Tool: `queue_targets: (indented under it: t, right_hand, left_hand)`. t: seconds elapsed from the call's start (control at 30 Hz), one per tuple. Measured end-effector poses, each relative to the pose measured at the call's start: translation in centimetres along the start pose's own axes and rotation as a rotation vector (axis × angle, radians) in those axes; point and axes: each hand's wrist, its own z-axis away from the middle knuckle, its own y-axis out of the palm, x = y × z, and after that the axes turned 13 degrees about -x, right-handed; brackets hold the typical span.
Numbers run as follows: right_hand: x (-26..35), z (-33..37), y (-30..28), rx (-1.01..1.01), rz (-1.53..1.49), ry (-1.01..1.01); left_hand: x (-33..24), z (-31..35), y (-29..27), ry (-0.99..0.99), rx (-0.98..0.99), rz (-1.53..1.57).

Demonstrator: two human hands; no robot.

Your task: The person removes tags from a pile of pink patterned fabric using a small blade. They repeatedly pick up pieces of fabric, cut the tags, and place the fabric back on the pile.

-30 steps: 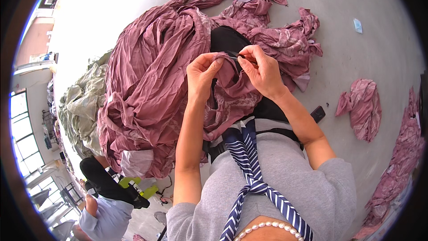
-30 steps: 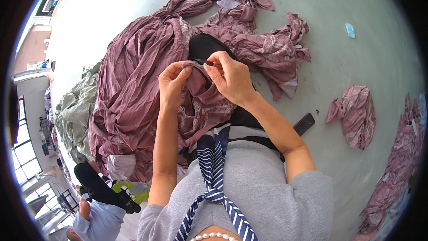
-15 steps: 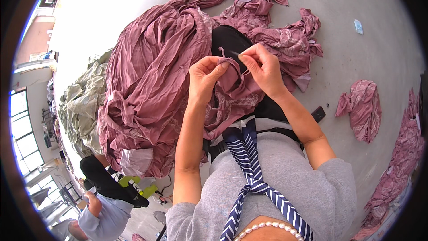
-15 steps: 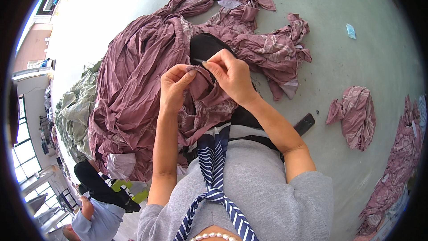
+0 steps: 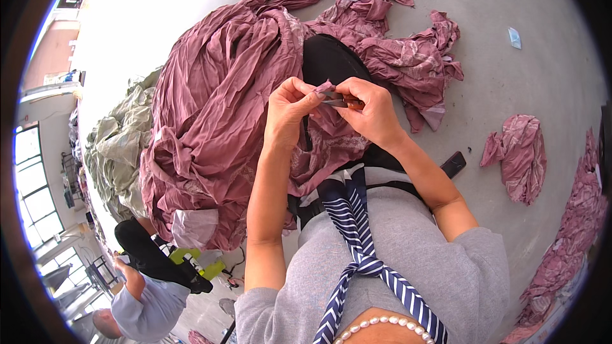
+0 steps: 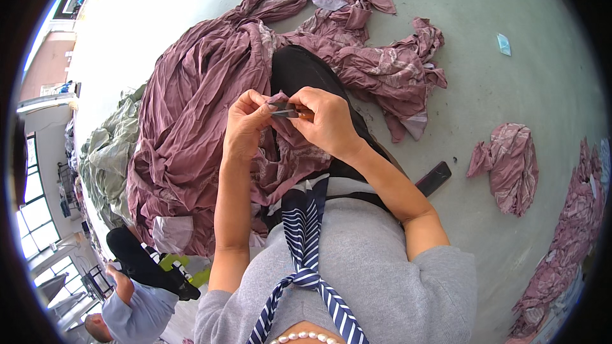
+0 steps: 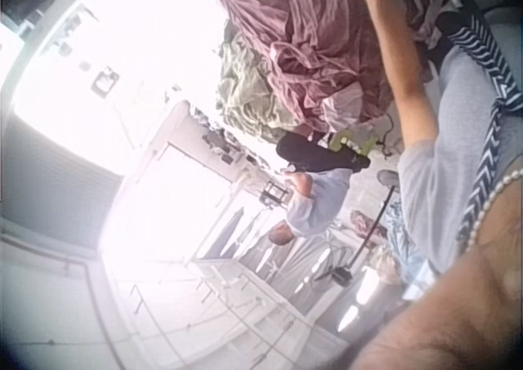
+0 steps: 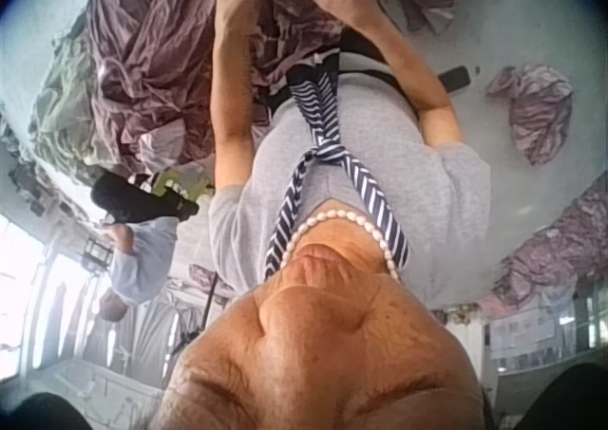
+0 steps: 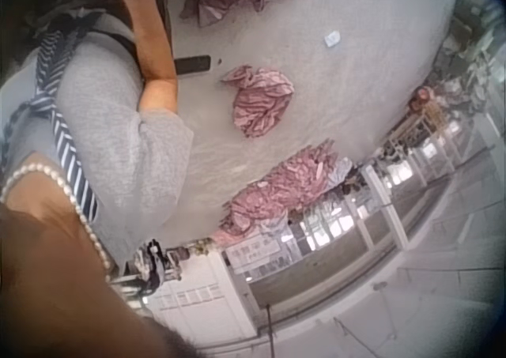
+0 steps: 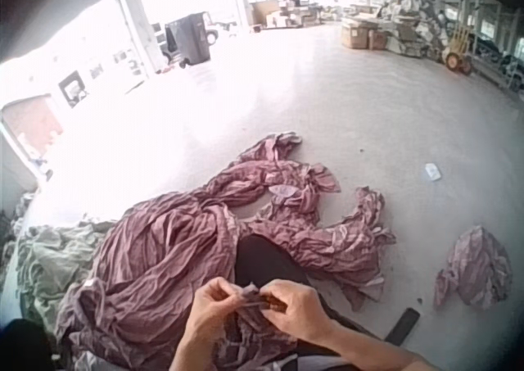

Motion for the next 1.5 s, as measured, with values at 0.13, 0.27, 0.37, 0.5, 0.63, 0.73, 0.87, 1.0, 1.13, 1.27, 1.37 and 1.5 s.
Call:
queue_targets:
  t: [0.13,0.27,0.37,0.5,0.63,0.73,0.87,1.0,1.13,1.27,1.37,1.5]
  right_hand:
    - [-0.2,0.0,-0.2,0.055,-0.159,0.206]
    - [-0.7,-0.1,-0.5,0.032,-0.362,0.309]
    - [-1.3,-0.8,-1.2,0.016,-0.462,0.311]
    - [-1.3,-0.9,-1.2,0.015,-0.489,0.348]
    - [-0.9,-1.4,-1.7,0.053,-0.545,0.352]
    - [-0.9,-1.7,-1.8,0.082,-0.506,0.325]
    - [-1.0,-2.2,-1.6,0.083,-0.534,0.323]
    - [-2.1,-2.3,-1.9,0.08,-0.522,0.362]
    - [-2.2,-2.6,-2.0,0.05,-0.457,0.317]
    - [-1.4,-2.7,-2.3,-0.164,-0.042,-0.016]
    - [0.4,-3.1,-3.0,-0.359,0.229,-0.426]
    - [1.9,-1.2,-4.1,-0.06,0.296,-0.37]
  left_hand:
    - [-0.2,-0.1,-0.2,-0.047,0.05,0.036]
    - [-0.6,0.0,-1.0,-0.124,0.13,-0.011]
    - [-1.7,0.7,-1.8,-0.055,0.133,-0.21]
    - [-2.5,1.0,-1.1,0.037,0.049,-0.164]
    - [-3.4,1.7,0.0,-0.078,0.095,-0.164]
    - [-2.9,1.7,-0.3,-0.109,0.179,-0.275]
    - [-2.9,2.1,0.0,-0.172,0.181,-0.143]
    - [-3.2,2.5,0.5,-0.147,0.195,-0.101]
    - [-3.5,2.9,0.6,-0.149,0.199,-0.064]
    - [-3.3,2.8,0.8,-0.209,0.207,0.013]
    - [-3.3,2.6,0.6,-0.247,0.214,0.115]
    - [-3.4,2.6,0.7,-0.27,0.22,0.152]
